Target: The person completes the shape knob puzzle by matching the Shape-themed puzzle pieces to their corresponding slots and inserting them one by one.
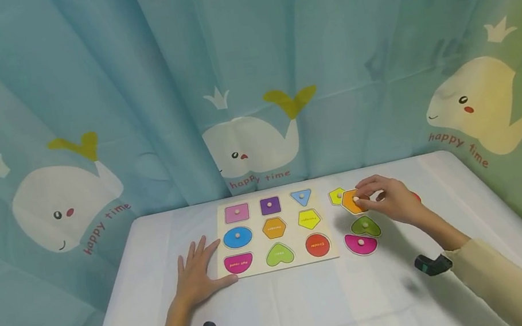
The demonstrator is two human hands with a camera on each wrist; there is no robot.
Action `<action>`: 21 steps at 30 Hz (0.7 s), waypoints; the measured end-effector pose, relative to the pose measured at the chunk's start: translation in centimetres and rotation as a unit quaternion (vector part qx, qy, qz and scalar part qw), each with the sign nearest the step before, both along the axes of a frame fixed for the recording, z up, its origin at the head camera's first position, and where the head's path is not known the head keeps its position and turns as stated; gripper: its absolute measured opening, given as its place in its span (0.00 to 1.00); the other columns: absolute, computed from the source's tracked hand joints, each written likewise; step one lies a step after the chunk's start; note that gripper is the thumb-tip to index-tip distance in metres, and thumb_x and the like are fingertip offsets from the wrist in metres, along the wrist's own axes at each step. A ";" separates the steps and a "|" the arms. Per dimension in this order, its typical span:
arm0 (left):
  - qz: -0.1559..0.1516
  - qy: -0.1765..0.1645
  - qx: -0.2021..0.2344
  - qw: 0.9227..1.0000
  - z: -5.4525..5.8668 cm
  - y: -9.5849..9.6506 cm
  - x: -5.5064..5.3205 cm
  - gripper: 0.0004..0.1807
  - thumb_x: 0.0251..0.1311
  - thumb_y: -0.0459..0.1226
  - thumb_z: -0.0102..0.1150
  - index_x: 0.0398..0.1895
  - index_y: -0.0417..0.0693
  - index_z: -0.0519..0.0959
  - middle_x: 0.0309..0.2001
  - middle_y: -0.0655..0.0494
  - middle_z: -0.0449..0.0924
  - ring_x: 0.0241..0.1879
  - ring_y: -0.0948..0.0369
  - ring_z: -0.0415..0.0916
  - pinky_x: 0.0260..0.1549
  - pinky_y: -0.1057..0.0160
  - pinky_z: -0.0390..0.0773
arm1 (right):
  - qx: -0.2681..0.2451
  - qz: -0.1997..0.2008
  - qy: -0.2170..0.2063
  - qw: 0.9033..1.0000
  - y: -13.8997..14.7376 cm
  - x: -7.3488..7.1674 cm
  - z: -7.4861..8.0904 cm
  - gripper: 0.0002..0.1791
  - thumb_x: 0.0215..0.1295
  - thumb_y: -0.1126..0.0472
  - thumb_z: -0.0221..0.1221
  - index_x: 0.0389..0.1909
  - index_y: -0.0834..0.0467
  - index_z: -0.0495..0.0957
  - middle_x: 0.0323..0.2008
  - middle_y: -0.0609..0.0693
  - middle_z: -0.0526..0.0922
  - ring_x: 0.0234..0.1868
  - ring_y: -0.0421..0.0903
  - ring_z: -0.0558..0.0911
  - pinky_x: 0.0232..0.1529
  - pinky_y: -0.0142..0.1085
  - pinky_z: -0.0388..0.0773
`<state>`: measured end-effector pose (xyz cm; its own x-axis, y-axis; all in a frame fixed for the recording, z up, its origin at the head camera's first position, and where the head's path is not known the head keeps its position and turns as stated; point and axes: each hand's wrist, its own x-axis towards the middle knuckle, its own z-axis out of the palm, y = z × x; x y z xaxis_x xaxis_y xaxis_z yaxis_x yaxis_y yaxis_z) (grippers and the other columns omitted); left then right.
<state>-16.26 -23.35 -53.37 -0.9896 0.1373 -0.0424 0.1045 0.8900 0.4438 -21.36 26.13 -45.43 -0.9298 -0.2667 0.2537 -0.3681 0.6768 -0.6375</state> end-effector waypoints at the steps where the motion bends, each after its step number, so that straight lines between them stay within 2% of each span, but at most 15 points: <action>1: -0.001 0.001 0.000 1.000 0.0 0.0 0.0 0.59 0.44 0.64 0.74 0.79 0.51 0.62 0.81 0.39 0.47 0.80 0.36 0.37 0.71 0.27 0.32 | -0.001 0.000 0.001 1.000 -0.4 -0.2 0.2 0.07 0.63 0.61 0.72 0.40 0.59 0.90 0.50 0.56 0.85 0.48 0.54 0.81 0.40 0.35 0.83; 7: -0.002 0.005 0.001 1.000 -0.1 -0.1 0.0 0.59 0.44 0.64 0.74 0.79 0.51 0.63 0.81 0.39 0.48 0.80 0.36 0.37 0.71 0.27 0.32 | -0.006 0.002 -0.008 1.000 -2.8 -1.3 1.0 0.10 0.63 0.60 0.72 0.43 0.59 0.90 0.52 0.57 0.84 0.49 0.55 0.81 0.42 0.37 0.83; 16: -0.003 0.004 0.000 1.000 -0.4 -0.2 0.1 0.59 0.44 0.65 0.73 0.79 0.52 0.63 0.81 0.39 0.48 0.80 0.36 0.37 0.71 0.26 0.32 | -0.029 0.004 -0.015 0.999 -6.1 -2.6 1.2 0.12 0.65 0.58 0.71 0.45 0.59 0.89 0.54 0.59 0.84 0.51 0.57 0.82 0.47 0.50 0.85; 21: -0.004 0.011 0.004 1.000 -0.2 -0.1 0.0 0.58 0.44 0.64 0.74 0.79 0.51 0.63 0.81 0.39 0.49 0.79 0.35 0.38 0.70 0.25 0.33 | -0.052 0.004 -0.020 0.998 -7.9 -3.3 0.7 0.11 0.65 0.59 0.70 0.45 0.60 0.89 0.54 0.58 0.83 0.50 0.56 0.82 0.46 0.49 0.85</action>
<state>-16.29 -23.49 -53.55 -0.9891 0.1463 -0.0188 0.1225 0.8859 0.4475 -24.62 18.20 -44.78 -0.9374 -0.2488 0.2439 -0.3469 0.6033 -0.7181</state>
